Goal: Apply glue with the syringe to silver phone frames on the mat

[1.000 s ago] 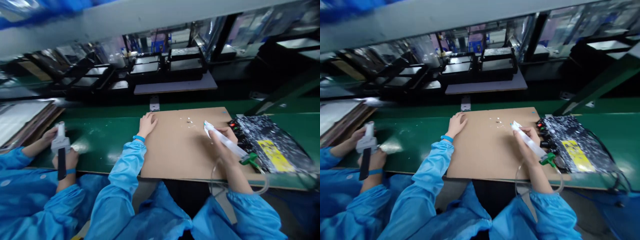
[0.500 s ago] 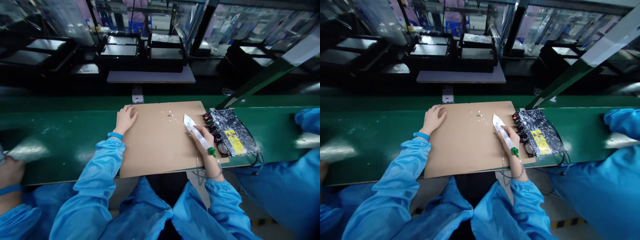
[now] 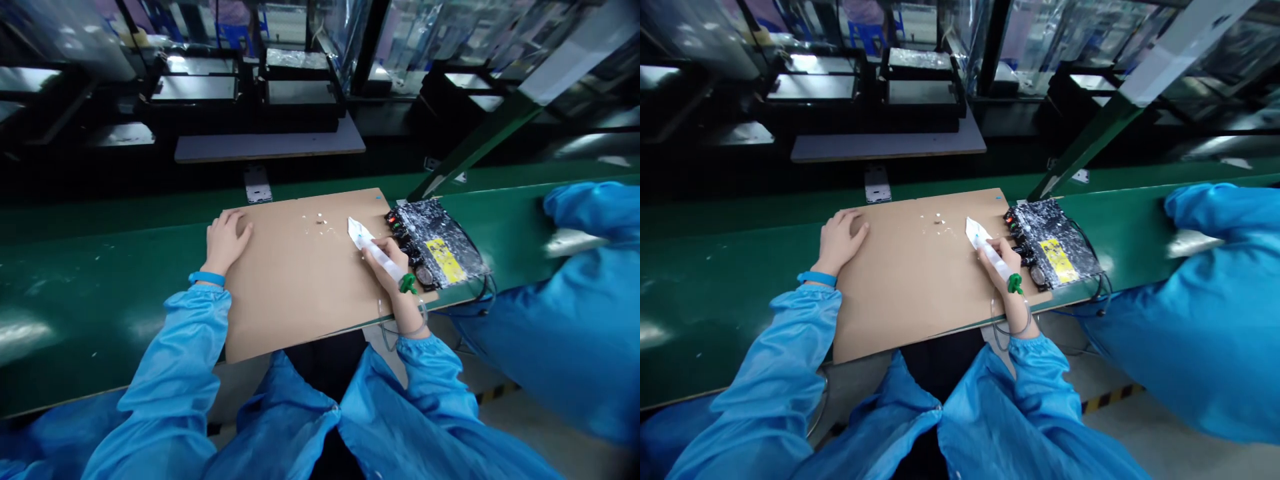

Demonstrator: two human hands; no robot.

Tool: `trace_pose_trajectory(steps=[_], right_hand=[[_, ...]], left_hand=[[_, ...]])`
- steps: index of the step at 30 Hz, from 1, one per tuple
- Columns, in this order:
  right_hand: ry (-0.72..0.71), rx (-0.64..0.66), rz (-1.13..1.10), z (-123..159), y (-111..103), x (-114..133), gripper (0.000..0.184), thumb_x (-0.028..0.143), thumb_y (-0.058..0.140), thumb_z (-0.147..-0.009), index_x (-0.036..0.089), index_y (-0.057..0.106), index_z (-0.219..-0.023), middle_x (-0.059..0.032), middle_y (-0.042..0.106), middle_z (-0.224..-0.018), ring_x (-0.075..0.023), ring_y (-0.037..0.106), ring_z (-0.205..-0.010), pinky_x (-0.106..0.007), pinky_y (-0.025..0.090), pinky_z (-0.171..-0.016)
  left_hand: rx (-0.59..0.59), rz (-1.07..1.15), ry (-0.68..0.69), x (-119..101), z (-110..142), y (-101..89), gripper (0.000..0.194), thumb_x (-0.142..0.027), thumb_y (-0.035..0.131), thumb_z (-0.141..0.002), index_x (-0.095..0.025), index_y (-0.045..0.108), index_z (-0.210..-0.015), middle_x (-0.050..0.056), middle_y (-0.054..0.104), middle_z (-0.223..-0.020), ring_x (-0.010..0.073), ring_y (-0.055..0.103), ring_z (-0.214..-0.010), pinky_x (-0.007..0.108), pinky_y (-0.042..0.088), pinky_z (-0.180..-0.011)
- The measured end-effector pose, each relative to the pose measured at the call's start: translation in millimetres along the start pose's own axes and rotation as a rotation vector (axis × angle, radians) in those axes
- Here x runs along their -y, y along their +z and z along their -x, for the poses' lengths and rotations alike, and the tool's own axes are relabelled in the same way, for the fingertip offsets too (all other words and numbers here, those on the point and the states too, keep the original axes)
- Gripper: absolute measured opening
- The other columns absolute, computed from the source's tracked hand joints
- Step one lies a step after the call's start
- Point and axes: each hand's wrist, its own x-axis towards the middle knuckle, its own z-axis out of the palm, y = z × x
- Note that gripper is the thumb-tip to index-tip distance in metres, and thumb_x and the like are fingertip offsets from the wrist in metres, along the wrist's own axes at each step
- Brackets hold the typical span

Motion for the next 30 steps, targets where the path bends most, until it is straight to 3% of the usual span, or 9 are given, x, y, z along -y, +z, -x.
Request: trace_pose_trajectory(steps=[9, 17, 19, 23, 28, 30], right_hand=[[0.014, -0.042, -0.025, 2, -2, 8, 0.047, 0.066, 0.086, -0.082, 0.024, 0.077, -0.101, -0.0084, 0.085, -0.098, -0.0243, 0.075, -0.078, -0.036, 0.060, -0.073], [0.004, 0.031, -0.030, 4, -4, 12, 0.048, 0.070, 0.084, -0.085, 0.026, 0.075, -0.100, -0.0064, 0.083, -0.093, -0.0250, 0.073, -0.080, -0.035, 0.057, -0.073], [0.009, 0.063, -0.014, 4, -5, 15, 0.049, 0.073, 0.083, -0.087, 0.027, 0.075, -0.100, -0.0052, 0.081, -0.090, -0.0248, 0.071, -0.079, -0.035, 0.057, -0.072], [0.049, 0.131, 0.020, 5, -10, 21, 0.050, 0.072, 0.083, -0.095, 0.024, 0.075, -0.109, -0.0042, 0.080, -0.094, -0.0237, 0.070, -0.087, -0.034, 0.059, -0.078], [0.032, 0.110, 0.049, 6, -15, 24, 0.046, 0.062, 0.074, -0.109, 0.016, 0.074, -0.118, -0.0043, 0.076, -0.108, -0.0202, 0.073, -0.091, -0.036, 0.064, -0.084], [0.017, 0.115, 0.041, 6, -15, 22, 0.047, 0.063, 0.073, -0.108, 0.017, 0.074, -0.115, -0.0035, 0.076, -0.104, -0.0198, 0.071, -0.088, -0.033, 0.061, -0.081]], left_hand=[[-0.018, 0.018, 0.001, -1, 2, 0.7, 0.051, -0.049, 0.048, -0.109, -0.025, 0.066, -0.149, 0.015, 0.060, -0.166, 0.0449, 0.059, -0.145, 0.062, 0.049, -0.120], [0.007, 0.007, -0.011, -4, 0, -3.2, 0.053, -0.053, 0.047, -0.106, -0.026, 0.066, -0.148, 0.014, 0.061, -0.166, 0.0459, 0.059, -0.147, 0.065, 0.050, -0.122], [0.008, 0.007, -0.013, -3, -1, -2.6, 0.055, -0.057, 0.045, -0.104, -0.028, 0.065, -0.147, 0.012, 0.061, -0.165, 0.0452, 0.060, -0.147, 0.064, 0.050, -0.123], [-0.019, -0.019, -0.027, 3, -3, 1.5, 0.060, -0.069, 0.037, -0.101, -0.044, 0.061, -0.150, -0.002, 0.063, -0.164, 0.0413, 0.062, -0.146, 0.063, 0.052, -0.123], [0.046, -0.065, -0.070, 5, -6, 3.5, 0.075, -0.079, 0.026, -0.102, -0.042, 0.058, -0.159, 0.005, 0.061, -0.167, 0.0484, 0.060, -0.150, 0.067, 0.052, -0.121], [0.055, -0.049, -0.089, 3, -6, 2.7, 0.075, -0.082, 0.026, -0.102, -0.048, 0.053, -0.163, 0.002, 0.058, -0.171, 0.0484, 0.058, -0.154, 0.068, 0.050, -0.123]])
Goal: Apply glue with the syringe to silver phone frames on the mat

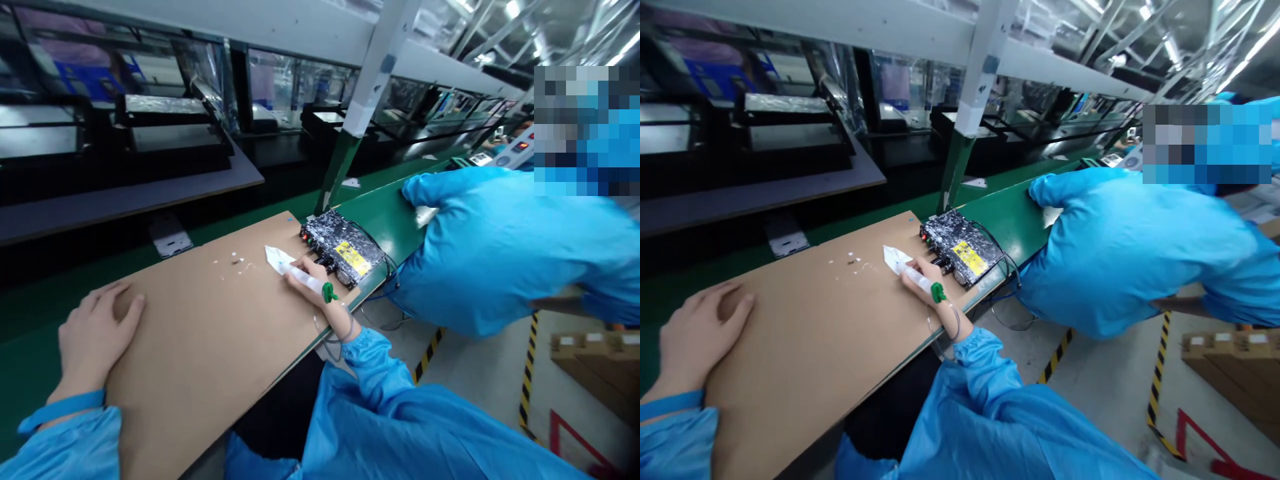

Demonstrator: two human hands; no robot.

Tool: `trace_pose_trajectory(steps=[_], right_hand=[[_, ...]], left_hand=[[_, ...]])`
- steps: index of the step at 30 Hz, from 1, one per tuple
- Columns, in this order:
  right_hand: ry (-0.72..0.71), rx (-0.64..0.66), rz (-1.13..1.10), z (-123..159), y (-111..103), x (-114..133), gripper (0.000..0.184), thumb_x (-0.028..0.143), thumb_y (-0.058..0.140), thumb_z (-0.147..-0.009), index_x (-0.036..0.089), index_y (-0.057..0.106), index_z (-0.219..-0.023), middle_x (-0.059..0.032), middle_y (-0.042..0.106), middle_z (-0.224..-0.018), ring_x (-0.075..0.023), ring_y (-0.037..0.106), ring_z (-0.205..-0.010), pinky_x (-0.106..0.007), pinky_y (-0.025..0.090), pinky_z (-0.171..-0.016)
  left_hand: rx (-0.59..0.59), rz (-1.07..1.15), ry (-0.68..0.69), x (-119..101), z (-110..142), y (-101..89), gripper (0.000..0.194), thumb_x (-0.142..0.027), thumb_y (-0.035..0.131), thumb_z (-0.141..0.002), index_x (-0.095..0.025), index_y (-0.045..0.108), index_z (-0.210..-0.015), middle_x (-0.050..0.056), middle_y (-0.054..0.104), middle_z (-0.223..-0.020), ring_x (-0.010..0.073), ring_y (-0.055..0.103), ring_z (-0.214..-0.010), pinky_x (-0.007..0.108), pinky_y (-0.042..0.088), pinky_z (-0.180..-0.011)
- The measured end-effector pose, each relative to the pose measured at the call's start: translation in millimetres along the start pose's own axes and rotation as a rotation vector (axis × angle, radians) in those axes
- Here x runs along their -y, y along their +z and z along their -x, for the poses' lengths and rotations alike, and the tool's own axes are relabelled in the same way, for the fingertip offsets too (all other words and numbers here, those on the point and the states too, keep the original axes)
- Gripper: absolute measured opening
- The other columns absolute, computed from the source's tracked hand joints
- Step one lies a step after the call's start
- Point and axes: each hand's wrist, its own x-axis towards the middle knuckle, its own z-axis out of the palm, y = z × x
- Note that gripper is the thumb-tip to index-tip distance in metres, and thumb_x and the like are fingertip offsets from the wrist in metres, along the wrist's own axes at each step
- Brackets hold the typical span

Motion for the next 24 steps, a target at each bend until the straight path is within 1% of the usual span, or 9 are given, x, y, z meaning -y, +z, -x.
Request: trace_pose_trajectory(steps=[3, 7, 9, 11, 14, 16, 19, 21, 24], right_hand=[[-0.023, 0.017, -0.023, -2, 2, -6, 0.047, 0.067, 0.073, -0.104, 0.020, 0.074, -0.111, -0.0023, 0.077, -0.096, -0.0198, 0.068, -0.083, -0.031, 0.056, -0.077], [-0.076, 0.027, -0.066, -1, 5, -12, 0.045, 0.067, 0.074, -0.100, 0.023, 0.073, -0.106, -0.0022, 0.077, -0.093, -0.0204, 0.069, -0.081, -0.032, 0.053, -0.078], [-0.099, 0.016, -0.078, 0, 4, -13, 0.044, 0.067, 0.075, -0.098, 0.023, 0.072, -0.107, -0.0025, 0.077, -0.095, -0.0210, 0.070, -0.082, -0.033, 0.053, -0.079], [-0.101, 0.012, -0.085, 1, 3, -10, 0.044, 0.066, 0.075, -0.098, 0.024, 0.072, -0.109, -0.0032, 0.079, -0.098, -0.0218, 0.071, -0.085, -0.033, 0.053, -0.081], [-0.091, 0.014, -0.061, 1, 1, -7, 0.043, 0.066, 0.074, -0.097, 0.024, 0.072, -0.108, -0.0046, 0.080, -0.098, -0.0229, 0.071, -0.084, -0.034, 0.055, -0.080], [-0.096, 0.013, -0.036, 0, 1, -6, 0.045, 0.067, 0.073, -0.096, 0.024, 0.071, -0.107, -0.0055, 0.080, -0.095, -0.0231, 0.070, -0.081, -0.034, 0.055, -0.077], [-0.121, 0.005, -0.007, -3, 2, -9, 0.050, 0.072, 0.072, -0.097, 0.023, 0.072, -0.106, -0.0056, 0.079, -0.091, -0.0221, 0.070, -0.077, -0.033, 0.055, -0.075], [-0.117, 0.001, 0.027, -4, 3, -12, 0.052, 0.073, 0.071, -0.099, 0.022, 0.074, -0.109, -0.0065, 0.081, -0.093, -0.0220, 0.072, -0.079, -0.033, 0.055, -0.077], [-0.122, -0.027, 0.051, -7, 5, -18, 0.060, 0.080, 0.073, -0.094, 0.022, 0.077, -0.109, -0.0111, 0.084, -0.098, -0.0255, 0.076, -0.081, -0.035, 0.057, -0.073]], left_hand=[[-0.003, 0.039, -0.010, -2, 2, -1.5, 0.072, -0.085, 0.027, -0.101, -0.059, 0.047, -0.164, -0.006, 0.052, -0.177, 0.0486, 0.054, -0.159, 0.071, 0.046, -0.127], [-0.019, 0.060, 0.008, -2, 3, -1.2, 0.068, -0.085, 0.028, -0.100, -0.066, 0.042, -0.164, -0.016, 0.047, -0.180, 0.0476, 0.055, -0.158, 0.072, 0.046, -0.127], [-0.028, 0.048, 0.018, 0, 2, 1.1, 0.066, -0.084, 0.027, -0.100, -0.068, 0.041, -0.163, -0.019, 0.045, -0.180, 0.0466, 0.056, -0.156, 0.072, 0.047, -0.126], [-0.047, 0.024, 0.027, 4, 0, 5.1, 0.064, -0.083, 0.026, -0.101, -0.066, 0.044, -0.160, -0.020, 0.047, -0.178, 0.0452, 0.059, -0.153, 0.072, 0.050, -0.124], [-0.102, -0.009, 0.056, 8, -3, 11.3, 0.062, -0.080, 0.027, -0.101, -0.054, 0.056, -0.150, -0.013, 0.060, -0.167, 0.0421, 0.065, -0.144, 0.069, 0.056, -0.118], [-0.140, -0.014, 0.085, 10, -5, 13.7, 0.062, -0.075, 0.031, -0.101, -0.042, 0.064, -0.141, -0.003, 0.068, -0.159, 0.0414, 0.068, -0.138, 0.066, 0.059, -0.114], [-0.163, 0.002, 0.140, 9, -5, 14.1, 0.059, -0.064, 0.039, -0.104, -0.027, 0.070, -0.137, 0.012, 0.070, -0.156, 0.0428, 0.069, -0.136, 0.062, 0.059, -0.114], [-0.165, 0.010, 0.157, 7, -4, 13.0, 0.053, -0.055, 0.045, -0.106, -0.023, 0.071, -0.139, 0.016, 0.070, -0.155, 0.0424, 0.069, -0.137, 0.060, 0.058, -0.115], [-0.143, 0.024, 0.149, 2, -1, 9.9, 0.043, -0.044, 0.054, -0.108, -0.022, 0.071, -0.141, 0.015, 0.068, -0.159, 0.0398, 0.068, -0.140, 0.056, 0.057, -0.116]])
